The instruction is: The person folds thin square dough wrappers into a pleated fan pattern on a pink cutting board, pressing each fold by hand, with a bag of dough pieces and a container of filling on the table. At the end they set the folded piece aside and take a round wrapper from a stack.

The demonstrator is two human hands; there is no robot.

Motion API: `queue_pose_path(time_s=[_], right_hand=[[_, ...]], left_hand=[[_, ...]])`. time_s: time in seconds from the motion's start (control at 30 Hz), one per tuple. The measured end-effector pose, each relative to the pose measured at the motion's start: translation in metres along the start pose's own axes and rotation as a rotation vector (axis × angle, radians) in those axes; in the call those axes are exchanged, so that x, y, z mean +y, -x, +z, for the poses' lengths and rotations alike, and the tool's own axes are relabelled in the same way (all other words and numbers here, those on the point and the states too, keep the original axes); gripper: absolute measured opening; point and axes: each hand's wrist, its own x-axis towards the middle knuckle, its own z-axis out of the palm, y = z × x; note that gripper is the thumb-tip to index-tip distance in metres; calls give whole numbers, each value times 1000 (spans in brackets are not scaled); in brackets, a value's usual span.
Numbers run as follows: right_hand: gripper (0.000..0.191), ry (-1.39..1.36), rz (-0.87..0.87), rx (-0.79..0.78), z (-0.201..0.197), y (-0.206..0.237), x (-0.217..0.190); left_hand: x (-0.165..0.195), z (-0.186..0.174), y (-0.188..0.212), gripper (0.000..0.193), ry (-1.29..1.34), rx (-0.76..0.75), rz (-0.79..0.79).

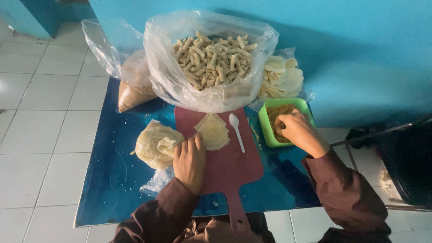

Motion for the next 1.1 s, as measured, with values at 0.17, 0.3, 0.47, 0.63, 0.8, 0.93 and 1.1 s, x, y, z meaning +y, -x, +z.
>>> queue_pose_path(time_s=[0.17, 0.3, 0.47, 0.63, 0.8, 0.93, 1.1], right_hand=[[11, -125, 3, 69, -42, 0, -18], [12, -193, -86, 97, -66, -7, -50], [11, -358, -366, 45, -26, -28, -107], [13, -412, -560, 47, 40, -38, -147], [11, -329, -569, 71, 52, -31, -139], [12, -272, -605, 132, 49, -25, -135], [11, -209, -605, 256, 46, -20, -139]], left_hand=[[1, -6, -3, 38, 34, 75, 43], [1, -13, -5, 38, 131, 64, 58], [0, -13, -7, 32, 249, 20, 6], [-1, -9, -10, 23, 314, 39, -63], [-1, -14, -11, 24, 456, 48, -101], [1, -20, -14, 21, 546, 12, -140], [3, -22, -18, 20, 551, -29, -165]])
